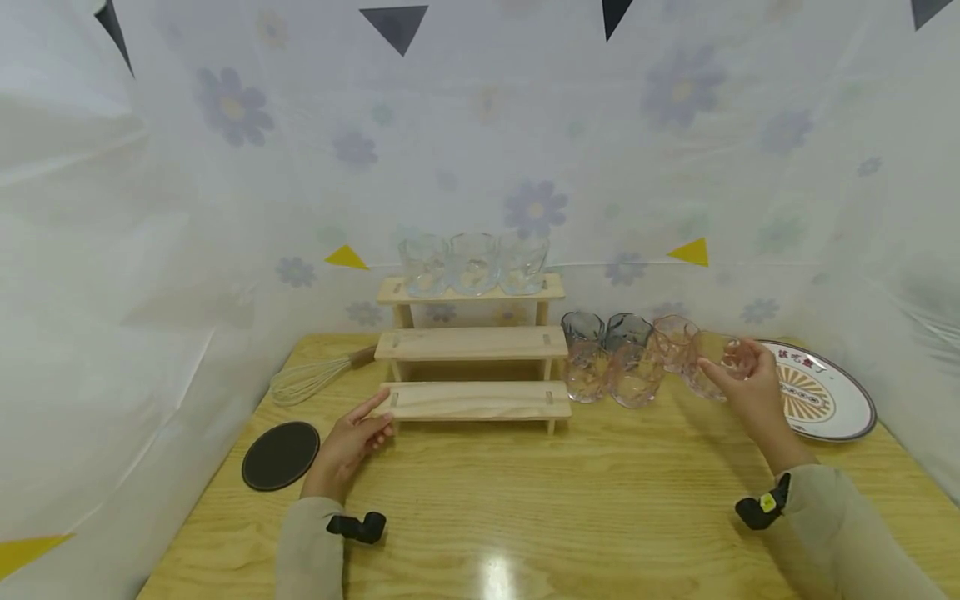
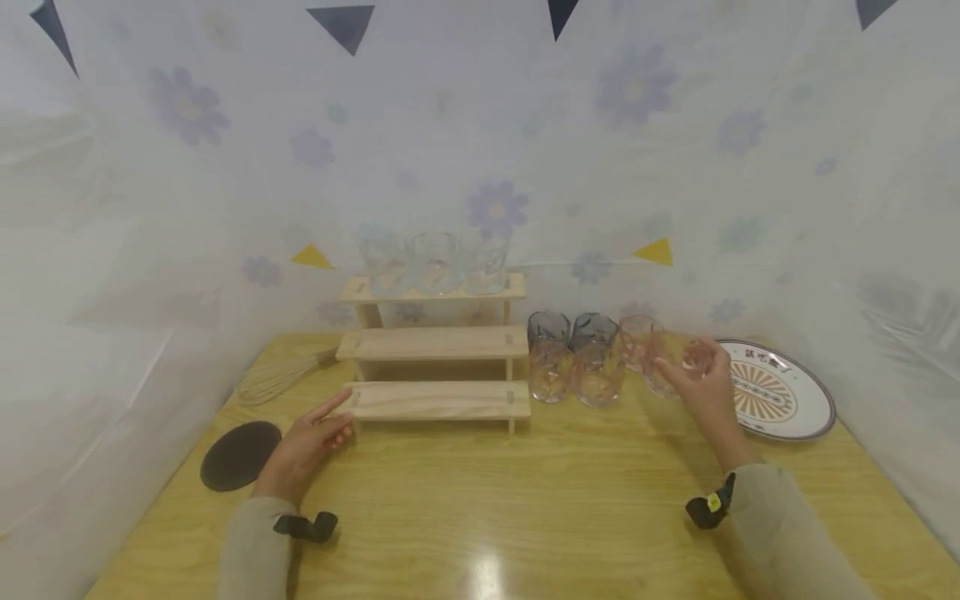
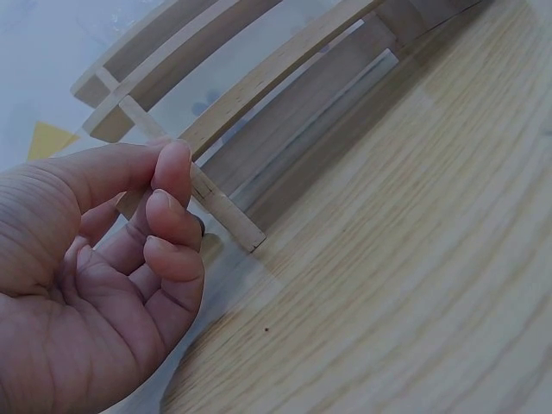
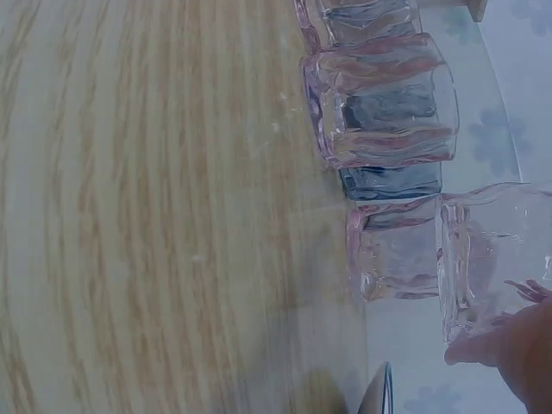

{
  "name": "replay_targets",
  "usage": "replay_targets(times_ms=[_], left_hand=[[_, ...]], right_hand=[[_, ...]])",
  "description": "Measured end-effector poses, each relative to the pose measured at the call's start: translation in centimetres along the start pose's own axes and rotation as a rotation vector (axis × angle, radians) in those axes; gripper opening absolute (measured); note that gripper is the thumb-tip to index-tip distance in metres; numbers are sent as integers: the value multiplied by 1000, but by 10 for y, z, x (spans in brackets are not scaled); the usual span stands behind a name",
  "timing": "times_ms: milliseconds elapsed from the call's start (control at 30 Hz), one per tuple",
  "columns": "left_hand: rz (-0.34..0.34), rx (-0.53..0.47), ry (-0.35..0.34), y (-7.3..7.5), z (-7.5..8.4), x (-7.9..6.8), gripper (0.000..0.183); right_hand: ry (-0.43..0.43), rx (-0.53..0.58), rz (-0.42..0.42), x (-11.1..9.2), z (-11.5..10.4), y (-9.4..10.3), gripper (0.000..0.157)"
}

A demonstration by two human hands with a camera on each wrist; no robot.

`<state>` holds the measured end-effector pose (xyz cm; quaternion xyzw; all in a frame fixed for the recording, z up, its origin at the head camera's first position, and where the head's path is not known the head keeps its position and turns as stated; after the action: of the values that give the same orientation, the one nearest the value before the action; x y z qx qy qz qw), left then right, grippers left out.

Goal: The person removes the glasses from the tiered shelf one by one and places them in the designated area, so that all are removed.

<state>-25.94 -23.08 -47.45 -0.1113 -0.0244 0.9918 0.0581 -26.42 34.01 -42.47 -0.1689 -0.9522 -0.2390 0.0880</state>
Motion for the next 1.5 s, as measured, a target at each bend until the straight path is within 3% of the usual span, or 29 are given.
replay_targets(times_ms=[300, 433, 667, 1033, 1500], left_hand=[[-2, -10, 1, 0, -1, 0, 58], [-9, -16, -3, -1, 0, 1, 58], [-13, -17, -10, -2, 0, 2, 57], [-7, -32, -1, 0, -1, 3, 57], [-26, -26, 14, 0, 1, 0, 58]], right_hand=[[-64, 1, -82, 1, 9, -14, 65], [-109, -18, -106, 2, 13, -19, 76], [-167, 53, -156, 3, 19, -26, 99], [-140, 85, -188, 7, 22, -32, 98], [-175, 72, -204, 6, 22, -33, 101]])
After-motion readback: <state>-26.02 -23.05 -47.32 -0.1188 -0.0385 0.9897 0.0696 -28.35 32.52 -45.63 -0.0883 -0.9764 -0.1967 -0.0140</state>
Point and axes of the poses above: each hand's wrist, its own x-axis towards the middle knuckle, its own y-axis out of the back of the hand, z = x × y, the point moved 1 cm from there along x, towards the middle knuckle, and after that the axes turned 1 degree about -z, right-handed, at the moved point
